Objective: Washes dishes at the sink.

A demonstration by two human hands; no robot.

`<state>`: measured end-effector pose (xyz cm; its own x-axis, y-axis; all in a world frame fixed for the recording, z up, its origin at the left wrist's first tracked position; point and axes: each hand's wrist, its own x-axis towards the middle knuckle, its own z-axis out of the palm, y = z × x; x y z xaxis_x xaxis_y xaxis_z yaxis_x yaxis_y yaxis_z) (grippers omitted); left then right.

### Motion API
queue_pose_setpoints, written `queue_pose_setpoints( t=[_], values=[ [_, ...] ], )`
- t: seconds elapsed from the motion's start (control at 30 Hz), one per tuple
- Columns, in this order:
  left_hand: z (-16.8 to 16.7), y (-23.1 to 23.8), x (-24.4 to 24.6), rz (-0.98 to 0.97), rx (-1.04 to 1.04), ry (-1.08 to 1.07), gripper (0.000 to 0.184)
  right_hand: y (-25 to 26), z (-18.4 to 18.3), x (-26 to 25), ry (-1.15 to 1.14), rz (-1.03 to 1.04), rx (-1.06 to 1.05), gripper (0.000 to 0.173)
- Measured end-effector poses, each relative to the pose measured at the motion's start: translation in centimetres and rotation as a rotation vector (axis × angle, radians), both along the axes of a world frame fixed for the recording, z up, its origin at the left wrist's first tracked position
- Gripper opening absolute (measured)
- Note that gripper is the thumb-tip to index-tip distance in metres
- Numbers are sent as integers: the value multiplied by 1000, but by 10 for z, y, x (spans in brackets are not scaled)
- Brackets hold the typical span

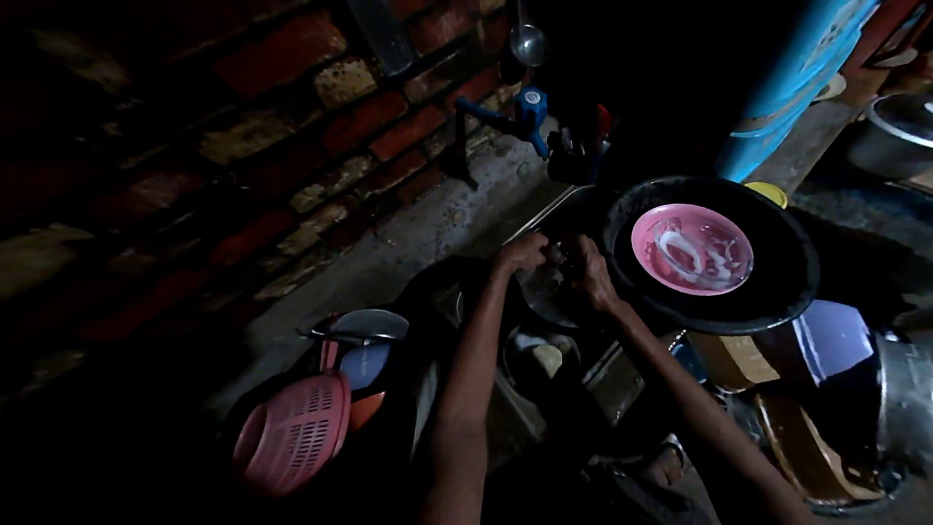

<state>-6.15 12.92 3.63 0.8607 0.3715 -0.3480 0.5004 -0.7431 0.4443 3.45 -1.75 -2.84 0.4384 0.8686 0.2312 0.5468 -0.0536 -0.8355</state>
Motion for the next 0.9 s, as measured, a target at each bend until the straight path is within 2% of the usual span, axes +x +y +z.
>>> queue_pose_setpoints(
  t=[0.07,0.2,0.3,0.5,0.6,0.7,0.83,0.9],
  values=[
    [10,7,-14,-20,-20,-11,21,-14,-9,-3,-58,13,-102,50],
    [38,9,-41,50,21,82,28,-44,-30,-6,-86,203,-521,53],
    [48,16,-64,110,41,100,26,-57,-45,-8,-78,268,-661,44],
    [50,35,-93,133,105,149,23,-58,-49,-17,-141,277,-716,39],
    [43,40,-101,136,97,141,26,-52,-41,-25,-97,223,-573,40],
    [38,42,-107,106,86,82,26,-26,-32,-33,4,223,-351,54],
    [47,35,-107,84,76,45,24,30,-34,-51,124,233,-313,81],
    [50,33,-107,79,61,16,22,49,-36,-58,209,243,-296,87]
  ],
)
